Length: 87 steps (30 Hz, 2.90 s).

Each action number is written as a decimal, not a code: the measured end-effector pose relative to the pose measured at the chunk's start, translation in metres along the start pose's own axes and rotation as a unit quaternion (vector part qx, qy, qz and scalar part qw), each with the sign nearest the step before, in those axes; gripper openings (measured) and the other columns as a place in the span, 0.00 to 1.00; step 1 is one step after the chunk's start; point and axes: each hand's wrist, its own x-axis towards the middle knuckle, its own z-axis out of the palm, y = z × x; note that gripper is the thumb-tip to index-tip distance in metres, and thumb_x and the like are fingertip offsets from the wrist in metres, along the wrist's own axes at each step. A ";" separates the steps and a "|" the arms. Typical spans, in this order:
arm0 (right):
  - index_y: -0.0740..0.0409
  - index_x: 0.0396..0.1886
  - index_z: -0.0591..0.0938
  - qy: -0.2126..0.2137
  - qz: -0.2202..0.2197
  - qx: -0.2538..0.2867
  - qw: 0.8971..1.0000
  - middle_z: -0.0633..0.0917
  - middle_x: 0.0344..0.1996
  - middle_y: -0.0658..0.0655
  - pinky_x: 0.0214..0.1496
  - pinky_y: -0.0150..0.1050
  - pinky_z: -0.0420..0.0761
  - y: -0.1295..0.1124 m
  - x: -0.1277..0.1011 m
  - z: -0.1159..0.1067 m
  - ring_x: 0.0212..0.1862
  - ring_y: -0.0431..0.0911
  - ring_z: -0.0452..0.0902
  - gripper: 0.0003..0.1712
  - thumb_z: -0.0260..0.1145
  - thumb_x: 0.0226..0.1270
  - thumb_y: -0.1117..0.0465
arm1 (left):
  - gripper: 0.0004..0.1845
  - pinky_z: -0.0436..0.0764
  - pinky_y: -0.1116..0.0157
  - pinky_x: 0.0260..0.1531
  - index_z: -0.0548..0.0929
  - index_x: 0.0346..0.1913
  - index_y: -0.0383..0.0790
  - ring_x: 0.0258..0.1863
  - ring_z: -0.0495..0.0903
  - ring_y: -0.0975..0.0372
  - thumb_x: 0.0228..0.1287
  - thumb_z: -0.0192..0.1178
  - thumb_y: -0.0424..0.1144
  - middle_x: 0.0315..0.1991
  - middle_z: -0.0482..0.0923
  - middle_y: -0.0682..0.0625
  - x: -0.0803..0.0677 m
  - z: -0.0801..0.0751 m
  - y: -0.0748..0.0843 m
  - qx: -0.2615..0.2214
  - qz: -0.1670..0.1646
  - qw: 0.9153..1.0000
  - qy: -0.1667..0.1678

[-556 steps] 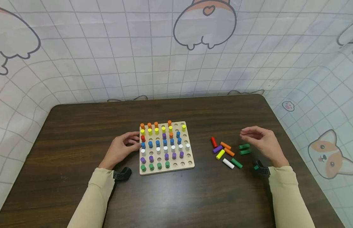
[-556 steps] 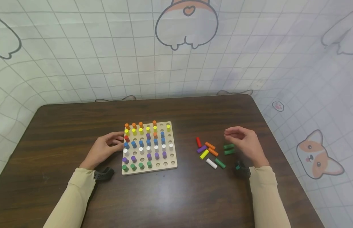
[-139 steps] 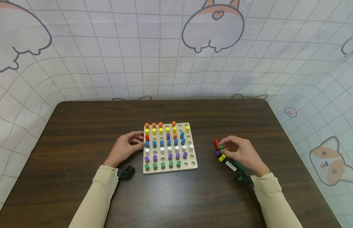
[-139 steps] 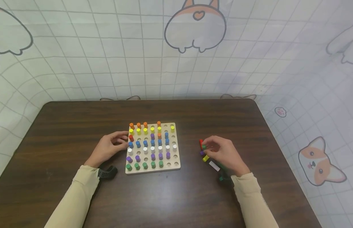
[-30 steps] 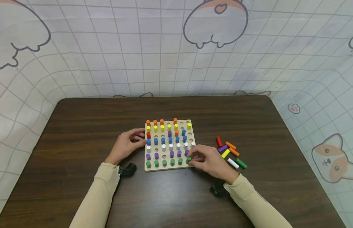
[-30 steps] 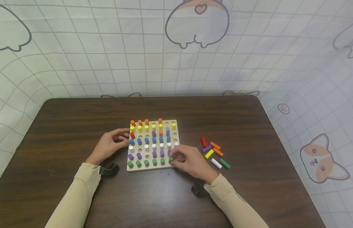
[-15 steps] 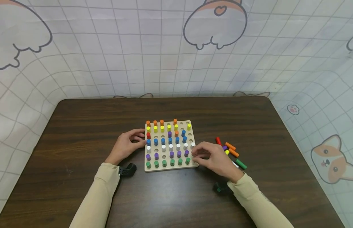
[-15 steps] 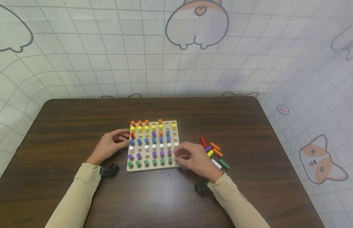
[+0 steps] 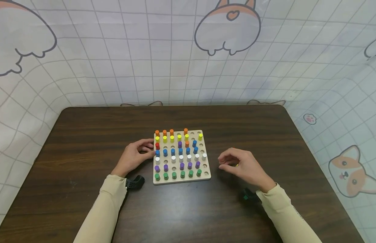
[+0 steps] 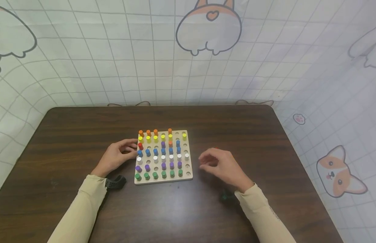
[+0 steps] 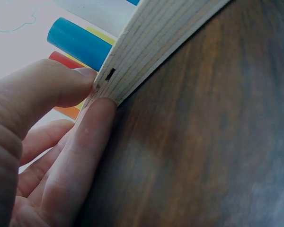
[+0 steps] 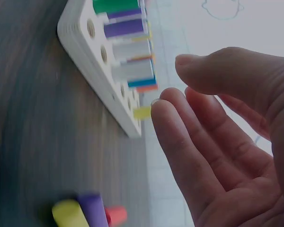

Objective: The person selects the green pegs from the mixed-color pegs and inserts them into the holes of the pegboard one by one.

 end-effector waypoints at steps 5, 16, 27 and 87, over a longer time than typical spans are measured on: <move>0.54 0.47 0.87 0.005 0.005 -0.005 1.000 0.89 0.41 0.48 0.47 0.37 0.88 0.010 -0.007 -0.015 0.40 0.34 0.86 0.15 0.79 0.60 0.63 | 0.31 0.81 0.50 0.61 0.77 0.71 0.47 0.50 0.85 0.57 0.67 0.70 0.49 0.56 0.84 0.46 0.000 0.000 0.000 0.000 0.000 1.000 0.000; 0.55 0.48 0.86 -0.021 0.040 -0.019 0.999 0.90 0.40 0.53 0.44 0.31 0.86 0.029 -0.022 -0.035 0.38 0.34 0.85 0.15 0.77 0.62 0.63 | 0.31 0.81 0.52 0.60 0.77 0.70 0.47 0.49 0.84 0.58 0.66 0.70 0.49 0.55 0.84 0.47 -0.001 0.000 -0.001 -0.001 -0.001 1.000 0.003; 0.54 0.47 0.85 -0.034 0.055 -0.047 0.997 0.89 0.38 0.50 0.43 0.29 0.86 0.045 -0.042 -0.046 0.37 0.31 0.83 0.16 0.79 0.60 0.62 | 0.32 0.82 0.51 0.60 0.77 0.70 0.47 0.49 0.85 0.58 0.66 0.70 0.50 0.55 0.84 0.47 -0.001 -0.001 0.000 -0.002 0.000 1.000 0.003; 0.50 0.49 0.86 -0.029 0.089 -0.115 0.989 0.90 0.41 0.49 0.40 0.29 0.85 0.064 -0.066 -0.056 0.37 0.31 0.80 0.17 0.73 0.62 0.69 | 0.31 0.83 0.54 0.58 0.77 0.70 0.46 0.49 0.85 0.58 0.67 0.69 0.48 0.56 0.85 0.46 -0.001 -0.001 0.001 -0.008 0.011 1.000 0.000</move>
